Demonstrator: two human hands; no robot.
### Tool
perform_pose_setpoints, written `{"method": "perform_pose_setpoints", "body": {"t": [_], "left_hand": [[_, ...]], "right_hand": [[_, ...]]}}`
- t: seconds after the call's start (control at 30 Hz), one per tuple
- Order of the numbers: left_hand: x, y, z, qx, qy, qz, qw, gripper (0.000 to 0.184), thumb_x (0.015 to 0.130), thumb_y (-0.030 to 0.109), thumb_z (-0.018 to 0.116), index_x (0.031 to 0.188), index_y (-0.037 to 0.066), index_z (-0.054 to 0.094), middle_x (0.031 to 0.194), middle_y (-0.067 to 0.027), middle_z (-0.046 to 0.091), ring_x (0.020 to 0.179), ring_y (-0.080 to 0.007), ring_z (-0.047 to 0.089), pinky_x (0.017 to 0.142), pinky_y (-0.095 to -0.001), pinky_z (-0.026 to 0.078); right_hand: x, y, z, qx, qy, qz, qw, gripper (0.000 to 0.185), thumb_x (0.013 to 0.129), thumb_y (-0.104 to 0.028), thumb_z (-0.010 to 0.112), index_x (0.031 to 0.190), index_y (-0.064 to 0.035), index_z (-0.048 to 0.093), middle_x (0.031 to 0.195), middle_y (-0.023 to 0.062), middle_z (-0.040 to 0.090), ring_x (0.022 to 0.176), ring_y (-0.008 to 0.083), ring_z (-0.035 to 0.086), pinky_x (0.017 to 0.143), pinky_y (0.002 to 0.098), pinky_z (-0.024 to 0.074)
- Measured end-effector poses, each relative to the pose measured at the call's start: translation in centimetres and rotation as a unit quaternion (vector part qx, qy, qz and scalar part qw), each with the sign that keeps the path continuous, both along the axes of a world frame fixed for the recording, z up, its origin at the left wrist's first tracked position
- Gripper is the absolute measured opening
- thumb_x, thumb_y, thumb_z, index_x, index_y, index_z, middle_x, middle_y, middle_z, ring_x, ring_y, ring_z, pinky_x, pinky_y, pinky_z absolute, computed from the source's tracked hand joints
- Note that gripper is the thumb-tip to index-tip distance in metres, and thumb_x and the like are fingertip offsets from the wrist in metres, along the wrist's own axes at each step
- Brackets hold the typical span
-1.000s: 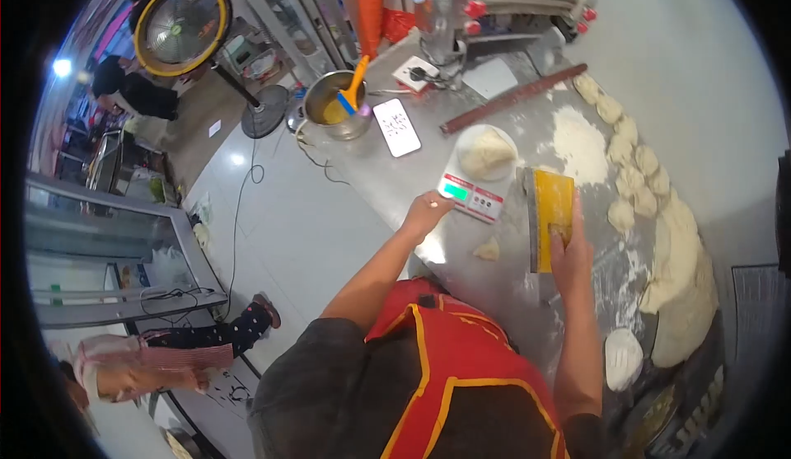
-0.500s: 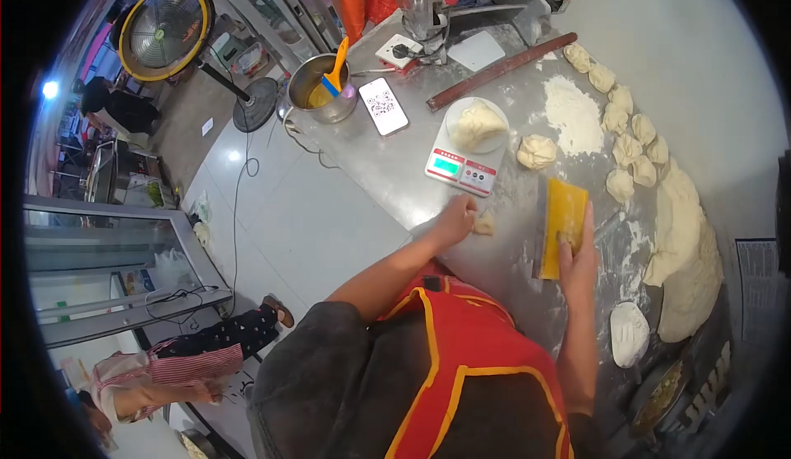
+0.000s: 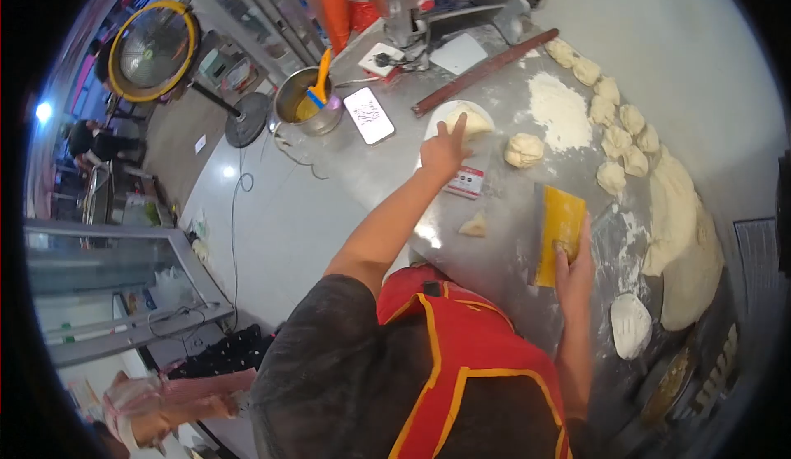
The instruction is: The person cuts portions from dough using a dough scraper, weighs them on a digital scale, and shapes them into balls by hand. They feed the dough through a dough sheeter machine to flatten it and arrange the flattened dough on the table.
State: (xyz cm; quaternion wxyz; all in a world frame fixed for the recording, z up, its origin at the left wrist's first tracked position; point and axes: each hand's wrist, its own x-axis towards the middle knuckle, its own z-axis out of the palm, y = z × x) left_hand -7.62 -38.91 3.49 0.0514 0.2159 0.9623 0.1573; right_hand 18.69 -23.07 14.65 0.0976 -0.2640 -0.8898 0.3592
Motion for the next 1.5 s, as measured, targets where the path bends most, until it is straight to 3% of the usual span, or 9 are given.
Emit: {"method": "perform_pose_setpoints", "body": {"t": [0.1, 0.2, 0.3, 0.57, 0.67, 0.83, 1.03, 1.33, 1.5], "left_hand": [[-2.6, 1.3, -0.2, -0.031, -0.002, -0.005, 1.0, 0.067, 0.08, 0.043, 0.063, 0.137, 0.024, 0.034, 0.104, -0.0209, 0.055, 0.083, -0.0357, 0.064, 0.069, -0.0456, 0.051], [-5.3, 0.5, 0.6, 0.079, -0.065, -0.056, 0.993, 0.051, 0.078, 0.037, 0.065, 0.124, 0.017, 0.052, 0.1, -0.0163, 0.065, 0.091, -0.0316, 0.064, 0.078, -0.0399, 0.05], [-4.2, 1.2, 3.8, 0.152, -0.231, -0.174, 0.945, 0.047, 0.075, 0.033, 0.07, 0.114, 0.009, 0.06, 0.103, -0.0179, 0.065, 0.093, -0.0287, 0.064, 0.081, -0.036, 0.049], [6.5, 9.6, -0.5, 0.259, -0.307, -0.275, 0.874, 0.053, 0.076, 0.031, 0.069, 0.122, 0.007, 0.056, 0.119, -0.02, 0.058, 0.113, -0.0278, 0.055, 0.094, -0.0335, 0.042], [5.9, 8.2, -2.8, 0.255, -0.171, -0.203, 0.93, 0.048, 0.079, 0.029, 0.067, 0.121, 0.007, 0.057, 0.12, -0.0191, 0.058, 0.11, -0.0301, 0.056, 0.093, -0.0362, 0.042], [6.9, 1.5, 1.5, 0.101, -0.189, -0.135, 0.967, 0.041, 0.082, 0.034, 0.064, 0.112, 0.007, 0.059, 0.108, -0.021, 0.057, 0.099, -0.0343, 0.056, 0.085, -0.0405, 0.044], [13.6, -2.2, -3.5, 0.159, 0.027, -0.264, 0.951, 0.038, 0.079, 0.026, 0.068, 0.111, 0.008, 0.058, 0.108, -0.0195, 0.054, 0.103, -0.035, 0.051, 0.088, -0.0403, 0.042], [14.5, 0.3, -0.9, 0.296, -0.184, -0.16, 0.923, 0.027, 0.086, 0.025, 0.061, 0.103, 0.005, 0.058, 0.101, -0.0199, 0.057, 0.094, -0.0398, 0.054, 0.078, -0.0422, 0.046], [15.6, 2.6, -1.9, 0.213, -0.243, -0.213, 0.922, 0.026, 0.083, 0.027, 0.064, 0.095, 0.005, 0.058, 0.103, -0.0178, 0.059, 0.092, -0.0354, 0.057, 0.078, -0.0407, 0.047]], "right_hand": [[1.3, 0.4, 0.6, 0.019, -0.003, -0.03, 0.999, 0.071, 0.084, 0.001, 0.051, 0.146, -0.0119, 0.02, 0.123, 0.0266, 0.053, 0.106, 0.0401, 0.058, 0.086, 0.0397, 0.0466], [2.9, 1.0, 0.7, -0.029, 0.003, -0.071, 0.997, 0.072, 0.083, 0.002, 0.052, 0.146, -0.0139, 0.022, 0.133, 0.023, 0.047, 0.115, 0.0368, 0.053, 0.092, 0.0377, 0.0442], [4.7, 2.2, -0.2, -0.035, 0.026, -0.102, 0.994, 0.072, 0.083, 0.003, 0.052, 0.146, -0.0148, 0.022, 0.137, 0.021, 0.044, 0.119, 0.0353, 0.05, 0.095, 0.0369, 0.043], [7.8, 2.8, 1.0, -0.027, 0.016, -0.168, 0.985, 0.07, 0.083, 0.002, 0.052, 0.145, -0.0105, 0.024, 0.14, 0.0183, 0.041, 0.122, 0.0318, 0.048, 0.098, 0.0357, 0.0407], [9.2, 3.5, 0.4, -0.009, 0.034, -0.18, 0.983, 0.069, 0.084, 0.002, 0.052, 0.145, -0.0093, 0.024, 0.139, 0.0191, 0.042, 0.121, 0.0321, 0.049, 0.097, 0.0354, 0.0409], [11.0, 4.2, -0.7, 0.004, 0.05, -0.184, 0.982, 0.068, 0.085, 0.0, 0.053, 0.146, -0.0106, 0.023, 0.135, 0.0216, 0.046, 0.115, 0.0329, 0.054, 0.093, 0.0351, 0.0437], [9.8, 3.5, 0.6, -0.059, 0.016, -0.199, 0.978, 0.069, 0.083, 0.004, 0.051, 0.145, -0.0063, 0.024, 0.144, 0.0177, 0.035, 0.131, 0.0298, 0.038, 0.105, 0.0344, 0.032], [8.6, 3.0, 1.1, -0.054, 0.018, -0.182, 0.982, 0.067, 0.085, 0.002, 0.052, 0.145, -0.0053, 0.024, 0.146, 0.0159, 0.033, 0.132, 0.0291, 0.036, 0.106, 0.0335, 0.0304], [8.9, 3.5, 0.1, -0.039, 0.039, -0.161, 0.985, 0.066, 0.085, 0.0, 0.052, 0.145, -0.0064, 0.025, 0.145, 0.0175, 0.034, 0.131, 0.0293, 0.038, 0.105, 0.0336, 0.0315]]}}
